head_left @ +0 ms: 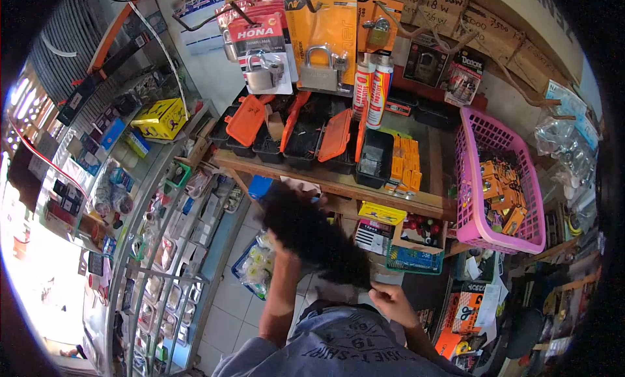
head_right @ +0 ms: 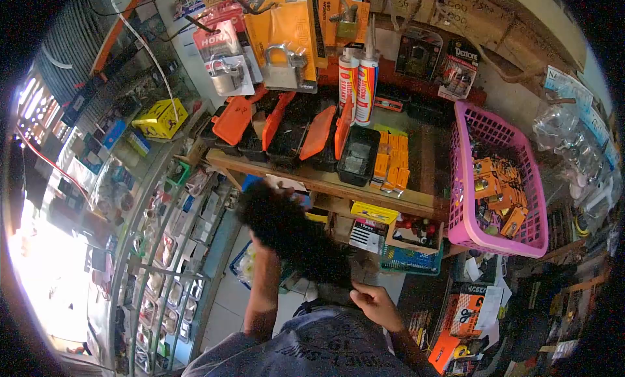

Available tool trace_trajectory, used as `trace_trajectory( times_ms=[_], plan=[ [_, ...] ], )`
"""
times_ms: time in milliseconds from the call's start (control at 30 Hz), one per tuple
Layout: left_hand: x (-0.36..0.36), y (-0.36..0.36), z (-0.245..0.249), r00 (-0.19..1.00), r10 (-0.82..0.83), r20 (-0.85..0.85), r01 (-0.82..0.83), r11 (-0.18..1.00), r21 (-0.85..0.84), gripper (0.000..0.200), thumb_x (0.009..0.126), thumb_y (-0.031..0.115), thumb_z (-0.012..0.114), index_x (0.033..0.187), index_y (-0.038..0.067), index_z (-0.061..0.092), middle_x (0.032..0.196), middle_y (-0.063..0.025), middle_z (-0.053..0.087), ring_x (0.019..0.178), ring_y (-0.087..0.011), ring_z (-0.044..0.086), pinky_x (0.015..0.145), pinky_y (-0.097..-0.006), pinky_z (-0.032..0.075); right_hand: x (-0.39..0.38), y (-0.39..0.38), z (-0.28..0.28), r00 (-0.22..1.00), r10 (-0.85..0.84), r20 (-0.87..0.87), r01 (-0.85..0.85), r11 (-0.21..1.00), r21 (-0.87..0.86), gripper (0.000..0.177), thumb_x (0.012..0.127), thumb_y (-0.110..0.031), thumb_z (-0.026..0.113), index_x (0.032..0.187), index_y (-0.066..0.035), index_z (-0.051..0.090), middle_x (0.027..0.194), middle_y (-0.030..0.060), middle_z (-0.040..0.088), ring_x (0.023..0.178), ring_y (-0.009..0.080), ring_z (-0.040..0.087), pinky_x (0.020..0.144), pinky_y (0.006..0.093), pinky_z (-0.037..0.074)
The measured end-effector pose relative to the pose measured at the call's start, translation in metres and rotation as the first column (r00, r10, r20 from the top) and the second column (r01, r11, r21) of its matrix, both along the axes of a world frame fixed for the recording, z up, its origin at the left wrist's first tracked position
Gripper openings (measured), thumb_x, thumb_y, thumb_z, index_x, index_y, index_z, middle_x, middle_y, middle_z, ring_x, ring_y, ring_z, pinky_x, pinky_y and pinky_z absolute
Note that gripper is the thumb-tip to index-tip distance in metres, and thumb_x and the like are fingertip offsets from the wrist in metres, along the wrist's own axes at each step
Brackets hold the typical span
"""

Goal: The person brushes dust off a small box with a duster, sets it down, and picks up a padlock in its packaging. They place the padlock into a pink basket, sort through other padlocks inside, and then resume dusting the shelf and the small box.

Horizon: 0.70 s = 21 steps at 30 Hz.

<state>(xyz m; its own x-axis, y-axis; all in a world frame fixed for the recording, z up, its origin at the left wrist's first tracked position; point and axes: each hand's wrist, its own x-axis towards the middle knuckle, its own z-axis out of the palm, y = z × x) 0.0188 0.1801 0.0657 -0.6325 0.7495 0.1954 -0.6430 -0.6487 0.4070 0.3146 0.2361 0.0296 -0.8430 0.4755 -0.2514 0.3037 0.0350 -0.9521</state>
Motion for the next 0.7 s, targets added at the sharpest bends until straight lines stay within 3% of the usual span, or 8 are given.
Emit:
trace_trajectory(
  times_ms=[33,100,200,333,433,567,633,700],
  plan=[
    [0.008,0.001,0.005,0.991,-0.125,-0.047,0.131,0.978,0.16,0.05,0.103,0.036,0.034,0.145,0.011,0.032,0.132,-0.0158,0.05,0.117,-0.037,0.054,0.104,-0.0545,0.04,-0.008,-0.004,0.004,0.998,-0.056,0.001,0.056,0.997,-0.052,0.046,0.095,-0.028,0.063,0.125,0.007,0.058,0.078,0.0028,0.063,0.067,0.0059,0.052,0.06,0.0241,0.044],
    [0.015,0.011,0.001,0.978,-0.026,0.206,0.031,0.999,-0.022,0.051,0.102,0.038,0.036,0.144,0.011,0.034,0.133,-0.0153,0.05,0.118,-0.0368,0.054,0.103,-0.0551,0.04,-0.011,-0.001,0.007,0.992,-0.122,0.003,0.122,0.987,-0.1,0.046,0.095,-0.028,0.063,0.125,0.007,0.058,0.077,0.0027,0.062,0.067,0.0056,0.051,0.06,0.0238,0.044],
    [0.021,0.015,-0.003,0.973,0.133,-0.187,-0.168,0.969,-0.183,0.053,0.101,0.043,0.036,0.142,0.01,0.038,0.137,-0.0141,0.05,0.122,-0.0353,0.052,0.104,-0.0516,0.041,-0.01,0.009,0.007,0.998,0.068,0.018,-0.067,0.996,-0.054,0.048,0.096,-0.029,0.062,0.125,0.008,0.056,0.076,0.0019,0.061,0.066,0.0052,0.049,0.058,0.0238,0.043],
    [0.012,0.005,0.021,0.979,0.102,0.178,-0.062,0.975,-0.215,0.06,0.1,0.052,0.03,0.136,0.007,0.046,0.13,-0.014,0.056,0.118,-0.0325,0.056,0.102,-0.0482,0.045,-0.003,0.013,0.008,0.998,-0.059,0.004,0.059,0.997,-0.043,0.044,0.095,-0.023,0.063,0.126,0.007,0.057,0.075,-0.003,0.056,0.066,0.0044,0.048,0.057,0.0231,0.042],
    [0.008,-0.001,0.024,0.995,-0.097,0.03,0.096,0.995,0.038,0.061,0.099,0.053,0.03,0.136,0.007,0.046,0.131,-0.0157,0.055,0.122,-0.0331,0.054,0.104,-0.0475,0.043,0.005,0.025,0.008,0.999,-0.027,0.026,0.027,0.999,0.017,0.048,0.095,-0.03,0.063,0.126,0.006,0.057,0.077,-0.0004,0.061,0.067,0.0052,0.049,0.058,0.0242,0.043],
    [0.007,0.006,0.013,0.971,0.107,0.215,-0.069,0.982,-0.174,0.06,0.098,0.052,0.034,0.136,0.007,0.047,0.128,-0.0162,0.056,0.118,-0.0341,0.055,0.103,-0.0465,0.044,0.01,0.025,0.006,0.998,0.065,-0.017,-0.066,0.997,-0.033,0.046,0.095,-0.029,0.063,0.126,0.005,0.058,0.077,0.0008,0.062,0.068,0.0056,0.05,0.058,0.0242,0.042],
    [0.002,0.007,-0.002,0.988,-0.109,-0.112,0.114,0.993,0.041,0.058,0.098,0.051,0.035,0.136,0.009,0.047,0.127,-0.0152,0.057,0.119,-0.0327,0.055,0.104,-0.046,0.044,0.009,0.028,0.01,1.0,0.012,0.019,-0.012,1.0,0.013,0.046,0.095,-0.029,0.064,0.125,0.005,0.058,0.077,0.0011,0.062,0.068,0.0057,0.05,0.058,0.0244,0.043],
    [0.005,0.005,0.006,0.968,0.139,0.208,-0.101,0.978,-0.18,0.06,0.099,0.051,0.035,0.14,0.008,0.041,0.134,-0.0154,0.052,0.121,-0.0371,0.053,0.104,-0.0506,0.042,0.011,0.028,0.011,0.997,-0.04,0.059,0.036,0.998,0.056,0.046,0.094,-0.029,0.064,0.125,0.006,0.059,0.077,0.0014,0.062,0.068,0.0058,0.05,0.058,0.0246,0.043]
  ],
)
